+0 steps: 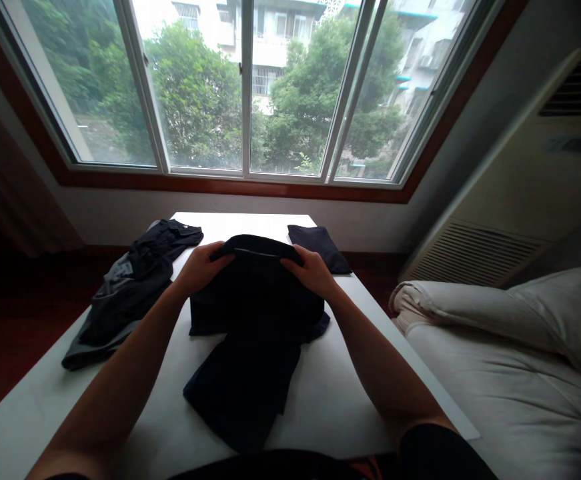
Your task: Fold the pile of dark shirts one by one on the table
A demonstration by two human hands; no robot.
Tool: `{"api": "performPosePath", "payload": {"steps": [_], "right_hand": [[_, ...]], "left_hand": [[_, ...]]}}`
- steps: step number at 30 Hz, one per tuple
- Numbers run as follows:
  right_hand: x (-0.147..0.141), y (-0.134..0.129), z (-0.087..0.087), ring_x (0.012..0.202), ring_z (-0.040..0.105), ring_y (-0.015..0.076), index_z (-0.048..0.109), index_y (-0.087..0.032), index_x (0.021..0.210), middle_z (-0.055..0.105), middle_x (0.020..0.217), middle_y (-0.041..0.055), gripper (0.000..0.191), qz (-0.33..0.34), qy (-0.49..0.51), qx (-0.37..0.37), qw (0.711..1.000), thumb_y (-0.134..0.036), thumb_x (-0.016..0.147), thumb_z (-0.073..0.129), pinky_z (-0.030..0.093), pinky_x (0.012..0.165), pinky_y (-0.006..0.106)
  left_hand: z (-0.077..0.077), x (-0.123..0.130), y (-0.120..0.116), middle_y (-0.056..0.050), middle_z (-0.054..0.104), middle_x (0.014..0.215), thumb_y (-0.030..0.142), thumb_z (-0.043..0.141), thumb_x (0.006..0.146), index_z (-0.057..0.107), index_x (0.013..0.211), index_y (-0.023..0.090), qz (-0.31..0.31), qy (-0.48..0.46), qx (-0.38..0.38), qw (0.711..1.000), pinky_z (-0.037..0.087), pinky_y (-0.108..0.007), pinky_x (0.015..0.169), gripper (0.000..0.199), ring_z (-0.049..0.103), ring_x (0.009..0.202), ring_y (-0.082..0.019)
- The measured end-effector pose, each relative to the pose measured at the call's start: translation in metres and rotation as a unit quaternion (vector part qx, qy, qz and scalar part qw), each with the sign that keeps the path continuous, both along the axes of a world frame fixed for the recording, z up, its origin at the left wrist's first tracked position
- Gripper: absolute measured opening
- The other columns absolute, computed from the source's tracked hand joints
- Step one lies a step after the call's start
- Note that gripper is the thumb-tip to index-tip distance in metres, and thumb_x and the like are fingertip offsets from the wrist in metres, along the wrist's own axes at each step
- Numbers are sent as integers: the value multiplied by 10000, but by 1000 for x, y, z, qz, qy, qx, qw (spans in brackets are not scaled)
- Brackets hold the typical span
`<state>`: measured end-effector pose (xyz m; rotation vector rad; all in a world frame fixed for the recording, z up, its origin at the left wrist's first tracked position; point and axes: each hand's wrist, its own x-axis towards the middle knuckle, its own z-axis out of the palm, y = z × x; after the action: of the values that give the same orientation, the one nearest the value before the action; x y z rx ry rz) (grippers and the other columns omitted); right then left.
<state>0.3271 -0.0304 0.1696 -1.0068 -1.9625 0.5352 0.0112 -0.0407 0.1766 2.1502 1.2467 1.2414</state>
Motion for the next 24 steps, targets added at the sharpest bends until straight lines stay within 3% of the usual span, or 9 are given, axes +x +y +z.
{"api": "performPosePath", "payload": {"steps": [5,7,10,13,17,24], "right_hand": [[0,-1,1,673,530,152,659,-195,935,640,766,-7,367,17,-4,2,1000,-562,928,677,404,639,272],[-1,-3,1,666,520,148,653,-194,917,626,750,-12,365,20,-3,2,1000,-558,929,676,394,631,268],[-5,-6,1,654,494,139,647,-192,890,598,720,-21,357,31,-6,2,999,-546,931,674,376,619,260],[-9,-9,2,668,487,135,646,-188,869,594,725,-21,345,57,-12,2,998,-525,941,665,379,634,255],[-11,-12,2,668,480,130,649,-184,877,589,724,-25,335,69,-22,1,997,-512,945,661,374,636,252],[-12,-14,3,667,470,122,657,-181,894,587,730,-32,332,82,-26,2,996,-508,950,665,377,646,252]], "left_hand": [[-1,1,1,-21,737,909,468,642,931,750,1059,179,17,9,-1,1000,510,-293,763,334,670,836,-216],[0,2,0,-27,733,972,432,656,912,721,1180,191,30,17,10,999,522,-307,799,367,677,877,-222],[1,7,-5,-65,698,1177,414,739,844,548,1479,222,36,39,32,998,536,-330,856,690,680,983,-240],[3,18,-15,-93,659,1321,458,791,813,417,1591,266,25,83,30,996,541,-369,912,884,687,1052,-271],[3,33,-25,-61,721,1250,431,754,856,520,1497,300,58,134,30,989,530,-383,915,695,705,1061,-301],[0,36,-24,-33,747,904,439,659,928,694,1135,267,144,138,50,979,492,-340,736,272,710,829,-274]]}}
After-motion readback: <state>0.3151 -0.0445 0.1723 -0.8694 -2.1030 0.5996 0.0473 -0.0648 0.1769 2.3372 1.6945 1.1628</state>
